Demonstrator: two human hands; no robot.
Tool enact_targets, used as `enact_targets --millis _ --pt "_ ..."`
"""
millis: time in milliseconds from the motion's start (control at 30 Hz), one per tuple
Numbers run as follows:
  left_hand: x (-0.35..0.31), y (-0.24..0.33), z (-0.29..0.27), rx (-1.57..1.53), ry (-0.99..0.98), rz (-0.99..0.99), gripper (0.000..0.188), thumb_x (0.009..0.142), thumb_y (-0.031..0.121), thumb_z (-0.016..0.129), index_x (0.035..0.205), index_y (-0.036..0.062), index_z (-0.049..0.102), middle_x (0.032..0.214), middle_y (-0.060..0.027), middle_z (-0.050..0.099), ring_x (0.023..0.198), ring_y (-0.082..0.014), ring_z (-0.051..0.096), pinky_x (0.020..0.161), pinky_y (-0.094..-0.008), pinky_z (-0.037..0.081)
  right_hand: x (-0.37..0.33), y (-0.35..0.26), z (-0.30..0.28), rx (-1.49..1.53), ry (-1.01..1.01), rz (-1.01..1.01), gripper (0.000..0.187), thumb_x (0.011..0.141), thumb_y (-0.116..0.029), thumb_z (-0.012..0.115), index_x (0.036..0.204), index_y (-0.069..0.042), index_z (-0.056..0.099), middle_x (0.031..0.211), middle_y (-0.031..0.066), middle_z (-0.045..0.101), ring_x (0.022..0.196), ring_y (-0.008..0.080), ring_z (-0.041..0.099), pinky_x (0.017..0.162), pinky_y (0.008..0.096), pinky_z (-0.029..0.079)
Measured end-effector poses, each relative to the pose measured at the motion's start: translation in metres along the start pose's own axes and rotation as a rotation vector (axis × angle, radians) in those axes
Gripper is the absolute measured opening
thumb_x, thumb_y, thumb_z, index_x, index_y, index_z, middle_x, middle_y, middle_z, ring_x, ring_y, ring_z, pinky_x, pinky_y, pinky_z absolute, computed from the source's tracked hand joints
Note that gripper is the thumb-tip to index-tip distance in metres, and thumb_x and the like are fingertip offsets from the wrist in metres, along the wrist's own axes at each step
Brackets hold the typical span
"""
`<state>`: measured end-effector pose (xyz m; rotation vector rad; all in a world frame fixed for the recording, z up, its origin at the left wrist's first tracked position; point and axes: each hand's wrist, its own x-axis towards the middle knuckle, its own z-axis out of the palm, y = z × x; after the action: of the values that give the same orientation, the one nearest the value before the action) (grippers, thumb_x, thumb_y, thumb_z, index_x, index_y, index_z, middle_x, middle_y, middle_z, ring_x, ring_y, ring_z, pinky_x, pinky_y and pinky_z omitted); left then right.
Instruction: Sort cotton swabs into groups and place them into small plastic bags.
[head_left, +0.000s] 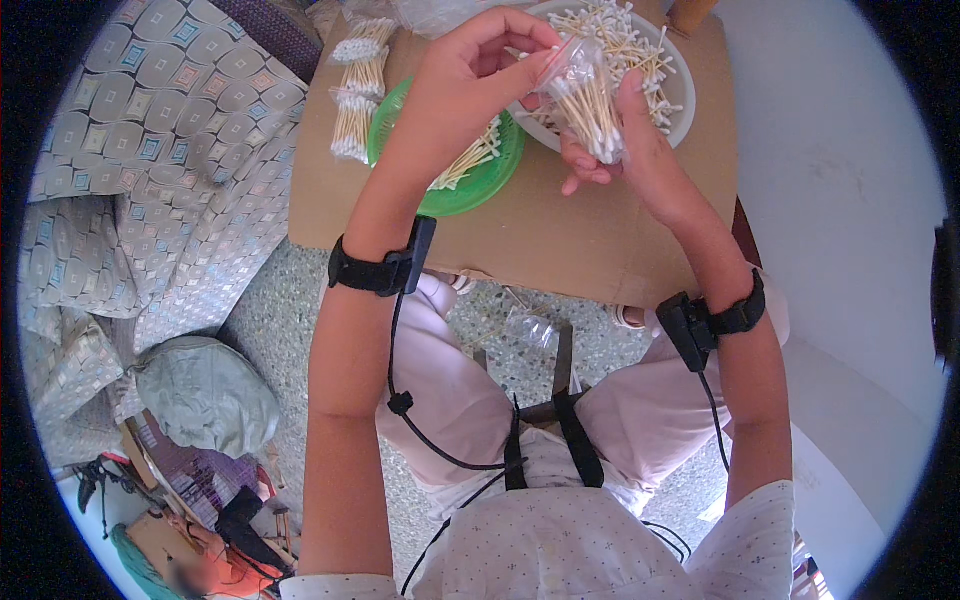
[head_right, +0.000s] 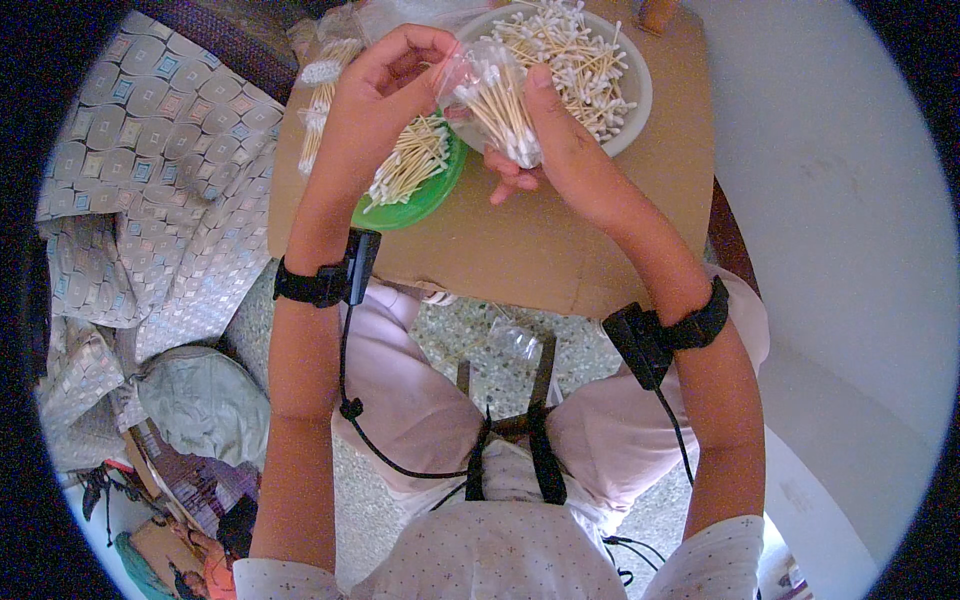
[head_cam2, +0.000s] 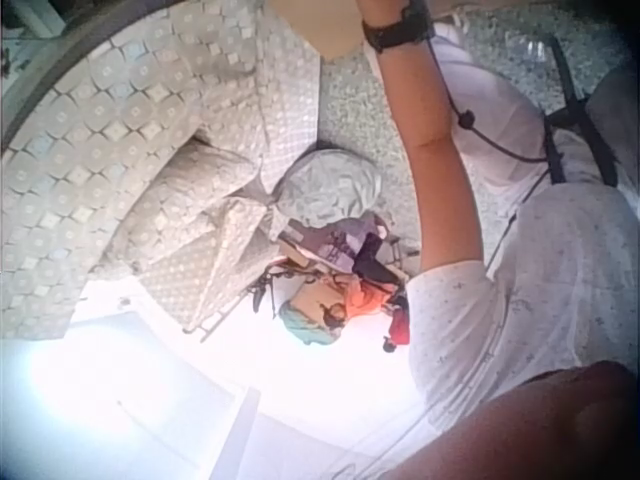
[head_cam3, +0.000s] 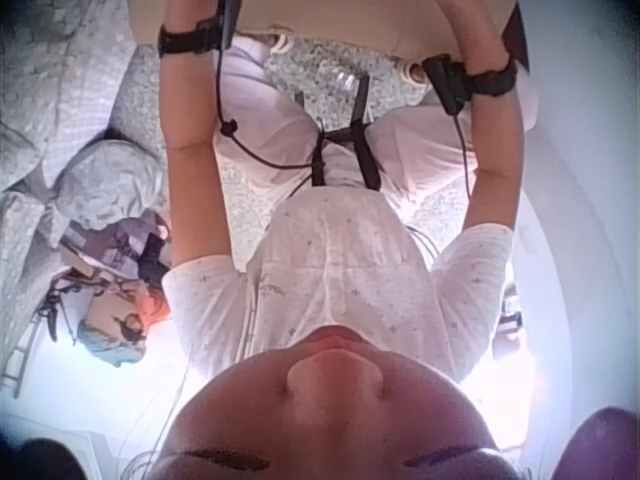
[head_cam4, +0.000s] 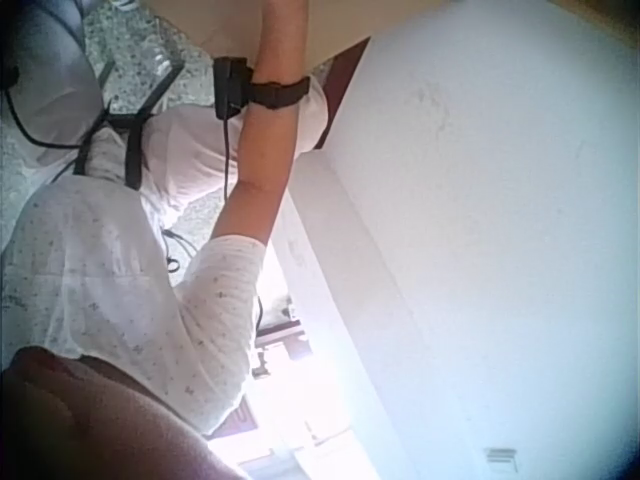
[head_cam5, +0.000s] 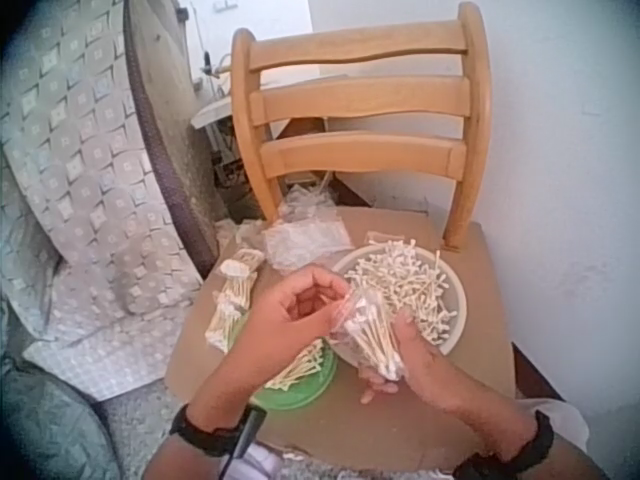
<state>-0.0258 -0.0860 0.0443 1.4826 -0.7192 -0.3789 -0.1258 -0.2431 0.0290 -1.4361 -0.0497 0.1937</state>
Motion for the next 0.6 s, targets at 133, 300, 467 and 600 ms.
enact_targets --millis 133,300,467,600 --pt "-0.001 0.009 0.000 0.058 -0.087 0.012 0.018 0.089 0.011 0.059 0.104 0.0006 0.060 0.096 -0.0022 0.062 0.086 -0.0091 0.058 0.075 -0.0219 0.046 0.001 0.001 -0.001 0.002 0.014 0.012 0.087 0.087 -0.071 0.005 0.115 -0.002 0.049 0.058 -0.0011 0.040 0.044 0.0062 0.034 0.060 0.0302 0.054" --pt "0.000 0.004 0.002 0.058 -0.072 0.106 0.018 0.087 0.013 0.064 0.098 -0.0011 0.066 0.083 -0.0011 0.058 0.070 -0.0078 0.055 0.063 -0.0210 0.044 0.001 0.003 -0.002 0.008 -0.003 -0.001 0.087 0.087 -0.071 0.005 0.115 -0.001 0.049 0.058 -0.0009 0.040 0.044 0.0063 0.034 0.060 0.0307 0.055" --pt "-0.002 0.010 0.003 0.106 -0.081 0.136 0.021 0.089 0.015 0.062 0.098 -0.0028 0.066 0.084 -0.0027 0.057 0.070 -0.0089 0.055 0.063 -0.0218 0.043 0.001 0.002 -0.003 -0.016 0.000 0.005 0.088 0.086 -0.072 0.004 0.112 -0.001 0.051 0.057 -0.0009 0.040 0.044 0.0064 0.035 0.059 0.0306 0.055" --pt "-0.004 0.014 0.004 0.010 -0.054 0.055 0.019 0.089 0.015 0.060 0.097 -0.0019 0.067 0.083 -0.0023 0.055 0.070 -0.0096 0.054 0.064 -0.0220 0.043 0.001 0.003 -0.004 0.007 0.003 0.011 0.092 0.085 -0.073 0.001 0.112 -0.001 0.053 0.057 -0.0001 0.043 0.043 0.0071 0.038 0.057 0.0304 0.054"
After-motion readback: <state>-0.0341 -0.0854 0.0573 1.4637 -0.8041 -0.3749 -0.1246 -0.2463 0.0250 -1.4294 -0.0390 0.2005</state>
